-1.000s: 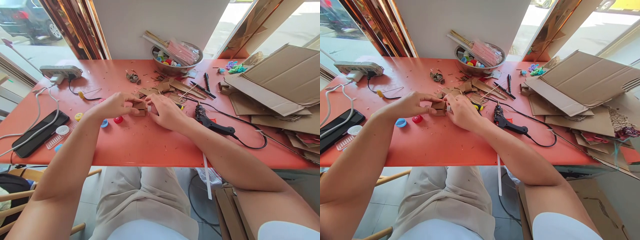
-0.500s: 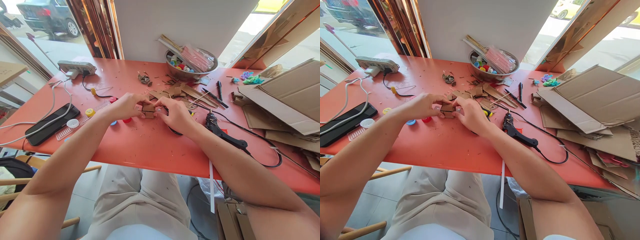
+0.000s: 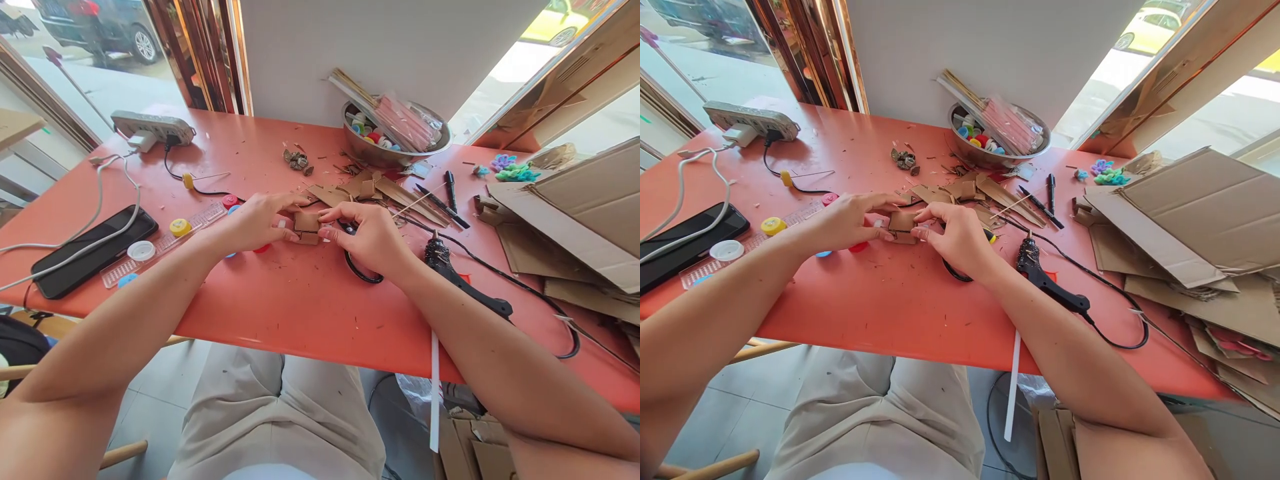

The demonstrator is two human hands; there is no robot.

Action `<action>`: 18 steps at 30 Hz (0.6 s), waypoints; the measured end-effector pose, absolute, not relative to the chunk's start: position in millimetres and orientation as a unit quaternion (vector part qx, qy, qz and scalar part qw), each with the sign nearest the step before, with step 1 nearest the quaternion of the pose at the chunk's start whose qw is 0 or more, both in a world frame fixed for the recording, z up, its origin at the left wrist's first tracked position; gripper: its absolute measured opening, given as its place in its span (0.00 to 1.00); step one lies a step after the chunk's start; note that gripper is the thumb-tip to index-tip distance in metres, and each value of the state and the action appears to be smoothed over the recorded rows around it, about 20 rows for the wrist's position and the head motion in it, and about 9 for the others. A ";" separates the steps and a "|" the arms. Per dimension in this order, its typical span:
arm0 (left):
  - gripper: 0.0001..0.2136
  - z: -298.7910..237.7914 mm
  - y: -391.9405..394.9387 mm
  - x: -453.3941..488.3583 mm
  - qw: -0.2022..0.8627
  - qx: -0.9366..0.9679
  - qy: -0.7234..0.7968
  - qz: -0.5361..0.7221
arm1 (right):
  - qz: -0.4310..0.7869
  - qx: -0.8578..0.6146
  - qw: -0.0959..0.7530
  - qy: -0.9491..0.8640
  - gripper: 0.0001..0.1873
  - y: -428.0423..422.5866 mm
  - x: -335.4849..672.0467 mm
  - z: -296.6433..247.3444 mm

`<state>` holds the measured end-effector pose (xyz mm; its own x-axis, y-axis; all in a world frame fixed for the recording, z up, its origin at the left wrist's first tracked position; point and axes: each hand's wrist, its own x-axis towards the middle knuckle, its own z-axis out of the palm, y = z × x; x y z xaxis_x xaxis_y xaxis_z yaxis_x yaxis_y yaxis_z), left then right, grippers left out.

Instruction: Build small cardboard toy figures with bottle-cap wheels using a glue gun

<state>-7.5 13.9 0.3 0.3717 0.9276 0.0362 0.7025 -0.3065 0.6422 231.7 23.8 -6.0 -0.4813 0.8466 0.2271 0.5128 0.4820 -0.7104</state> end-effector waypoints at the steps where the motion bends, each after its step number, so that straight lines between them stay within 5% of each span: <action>1: 0.30 -0.7 14.1 -7.4 0.285 0.778 0.518 0.215 | 0.293 -0.420 0.292 -0.808 0.05 25.0 231.7 -6.0; 18: 0.11 -0.1 9.1 -4.6 0.253 0.787 0.511 0.236 | 0.319 -0.417 0.273 -0.806 0.04 26.6 230.2 1.9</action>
